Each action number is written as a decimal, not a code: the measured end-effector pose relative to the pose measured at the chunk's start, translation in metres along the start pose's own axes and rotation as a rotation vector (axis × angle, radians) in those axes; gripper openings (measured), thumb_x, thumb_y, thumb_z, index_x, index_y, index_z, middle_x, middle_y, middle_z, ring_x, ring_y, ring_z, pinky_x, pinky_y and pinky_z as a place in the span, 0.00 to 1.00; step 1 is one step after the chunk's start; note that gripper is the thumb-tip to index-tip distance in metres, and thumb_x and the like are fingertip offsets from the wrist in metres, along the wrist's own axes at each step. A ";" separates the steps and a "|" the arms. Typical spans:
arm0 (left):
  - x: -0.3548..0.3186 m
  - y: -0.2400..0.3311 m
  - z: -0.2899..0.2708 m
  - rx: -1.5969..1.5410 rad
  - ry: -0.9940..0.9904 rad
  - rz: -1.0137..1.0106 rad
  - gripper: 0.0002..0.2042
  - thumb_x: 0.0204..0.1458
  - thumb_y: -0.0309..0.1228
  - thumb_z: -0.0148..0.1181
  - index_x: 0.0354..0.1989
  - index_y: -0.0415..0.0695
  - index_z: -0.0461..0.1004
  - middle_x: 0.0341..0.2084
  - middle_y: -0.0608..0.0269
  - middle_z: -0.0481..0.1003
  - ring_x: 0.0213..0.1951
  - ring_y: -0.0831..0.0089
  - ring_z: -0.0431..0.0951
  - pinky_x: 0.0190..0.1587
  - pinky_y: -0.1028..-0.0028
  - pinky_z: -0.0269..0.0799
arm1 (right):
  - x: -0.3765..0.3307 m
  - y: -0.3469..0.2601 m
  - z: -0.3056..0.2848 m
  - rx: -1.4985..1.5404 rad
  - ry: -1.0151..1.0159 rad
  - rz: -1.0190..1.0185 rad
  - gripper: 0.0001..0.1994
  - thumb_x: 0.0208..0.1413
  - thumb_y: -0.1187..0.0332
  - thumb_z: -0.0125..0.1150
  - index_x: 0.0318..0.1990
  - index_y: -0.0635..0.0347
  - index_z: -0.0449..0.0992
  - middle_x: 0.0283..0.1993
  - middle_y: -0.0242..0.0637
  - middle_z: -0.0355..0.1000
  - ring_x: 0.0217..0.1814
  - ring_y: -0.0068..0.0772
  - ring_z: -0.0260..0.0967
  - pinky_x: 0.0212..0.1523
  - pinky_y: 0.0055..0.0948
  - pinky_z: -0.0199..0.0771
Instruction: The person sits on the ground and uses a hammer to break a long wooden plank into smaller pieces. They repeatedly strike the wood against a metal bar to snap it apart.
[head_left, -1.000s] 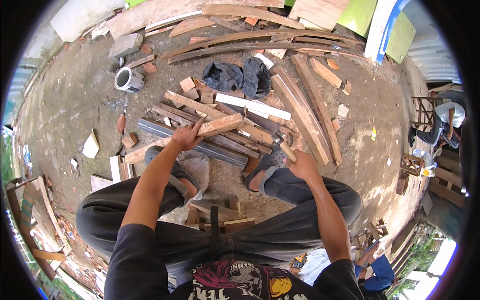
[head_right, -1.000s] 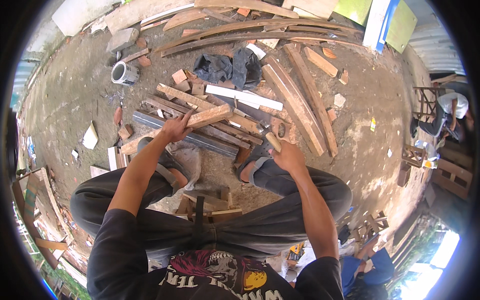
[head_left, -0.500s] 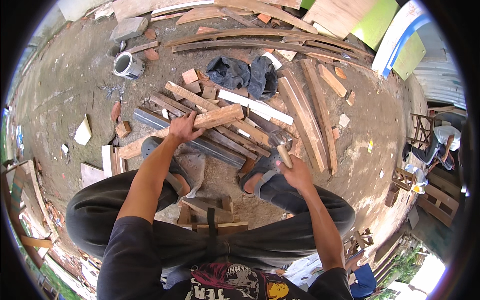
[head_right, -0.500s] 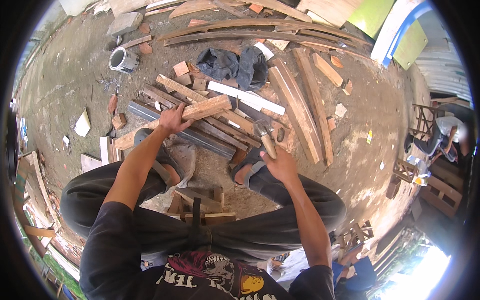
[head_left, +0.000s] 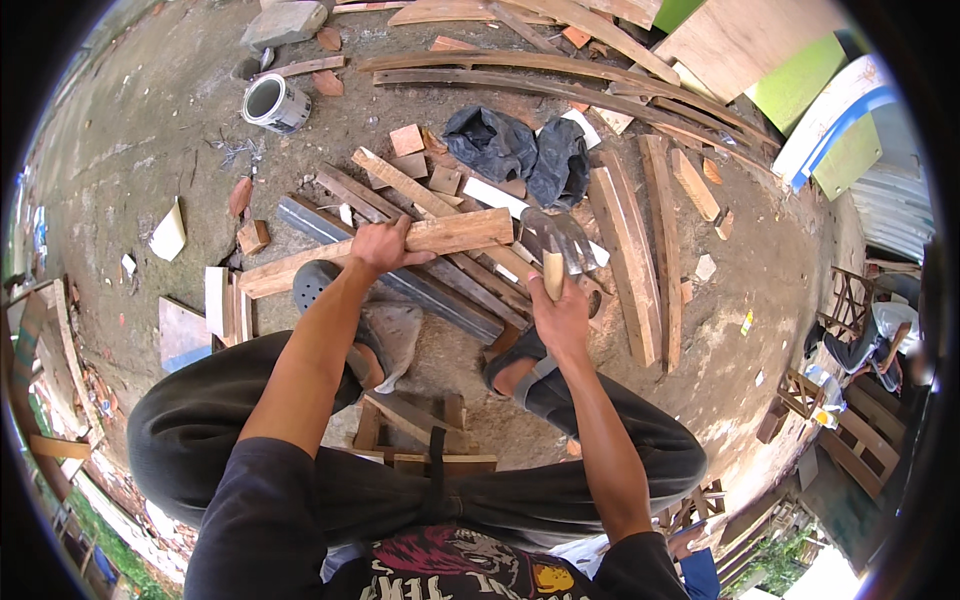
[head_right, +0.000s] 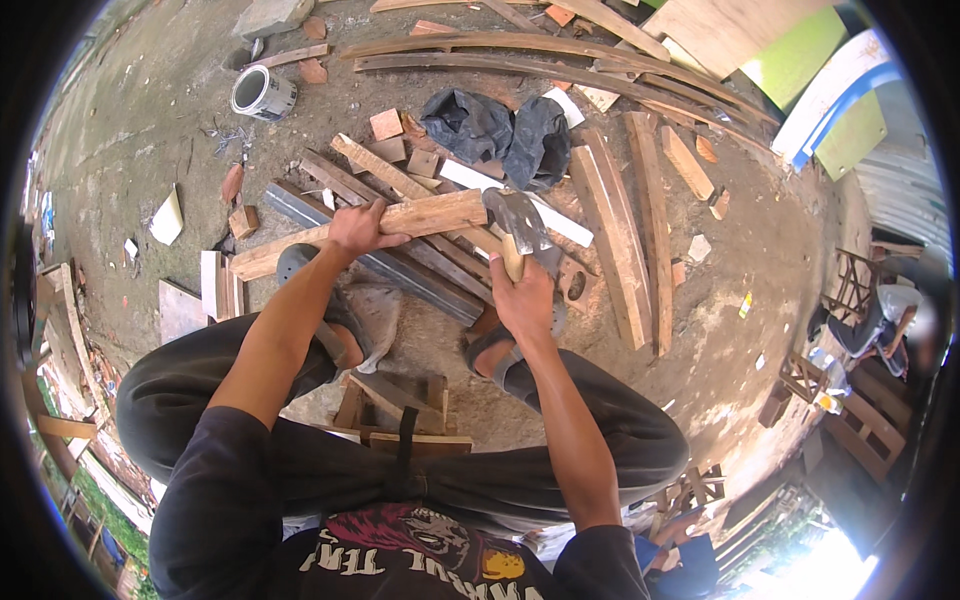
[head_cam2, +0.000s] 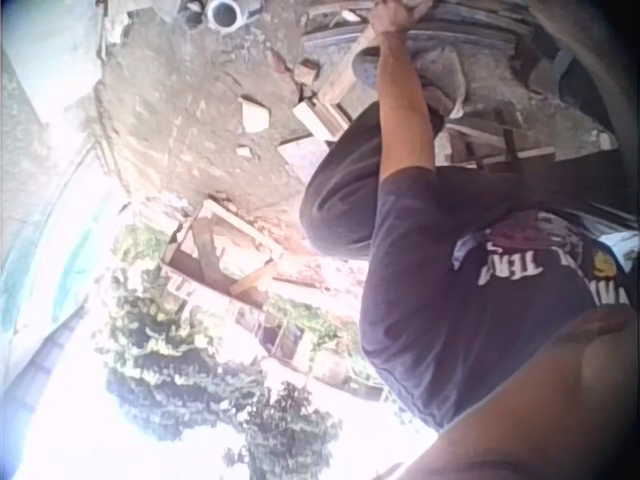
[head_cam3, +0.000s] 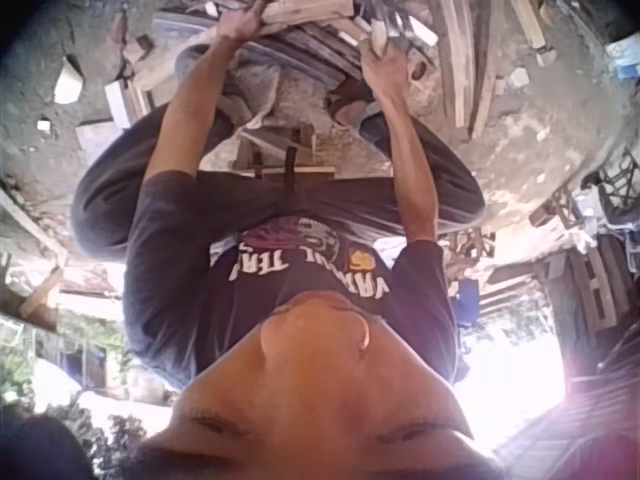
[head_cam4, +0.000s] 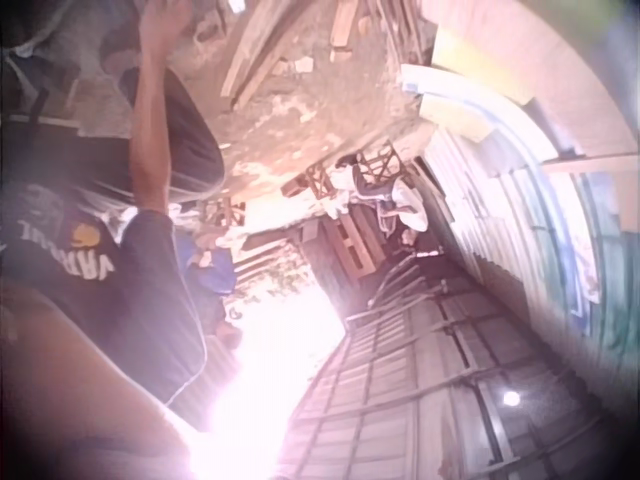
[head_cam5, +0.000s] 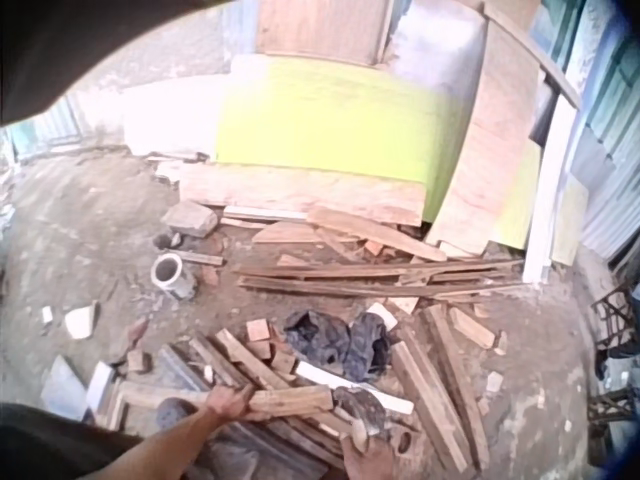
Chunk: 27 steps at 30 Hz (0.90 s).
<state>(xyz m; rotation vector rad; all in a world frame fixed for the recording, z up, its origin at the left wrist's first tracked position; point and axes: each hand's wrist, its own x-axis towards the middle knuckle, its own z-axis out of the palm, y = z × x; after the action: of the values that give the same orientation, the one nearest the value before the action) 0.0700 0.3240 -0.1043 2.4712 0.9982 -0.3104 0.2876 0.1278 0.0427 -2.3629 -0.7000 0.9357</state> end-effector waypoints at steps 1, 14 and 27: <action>0.000 0.000 0.000 -0.001 0.009 0.003 0.41 0.41 0.73 0.52 0.43 0.42 0.70 0.29 0.47 0.79 0.33 0.50 0.81 0.35 0.55 0.76 | 0.002 0.011 0.009 -0.033 -0.042 0.039 0.19 0.57 0.56 0.59 0.39 0.68 0.77 0.31 0.53 0.76 0.33 0.50 0.77 0.36 0.39 0.73; 0.000 0.000 0.006 0.016 0.043 0.021 0.40 0.41 0.73 0.54 0.41 0.43 0.70 0.31 0.50 0.79 0.33 0.51 0.81 0.35 0.55 0.76 | -0.002 0.015 0.018 0.199 0.008 0.198 0.16 0.54 0.61 0.57 0.28 0.70 0.74 0.18 0.44 0.72 0.22 0.42 0.74 0.26 0.39 0.70; 0.000 0.000 0.005 0.000 0.080 0.051 0.38 0.40 0.72 0.56 0.39 0.43 0.71 0.28 0.49 0.79 0.33 0.49 0.81 0.35 0.55 0.76 | -0.004 0.002 0.020 0.288 -0.024 0.253 0.11 0.56 0.67 0.59 0.28 0.65 0.69 0.16 0.30 0.64 0.11 0.22 0.59 0.11 0.27 0.57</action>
<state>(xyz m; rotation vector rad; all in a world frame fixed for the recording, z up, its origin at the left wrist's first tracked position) 0.0695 0.3216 -0.1092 2.5226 0.9647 -0.1964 0.2712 0.1290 0.0301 -2.2156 -0.2539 1.0914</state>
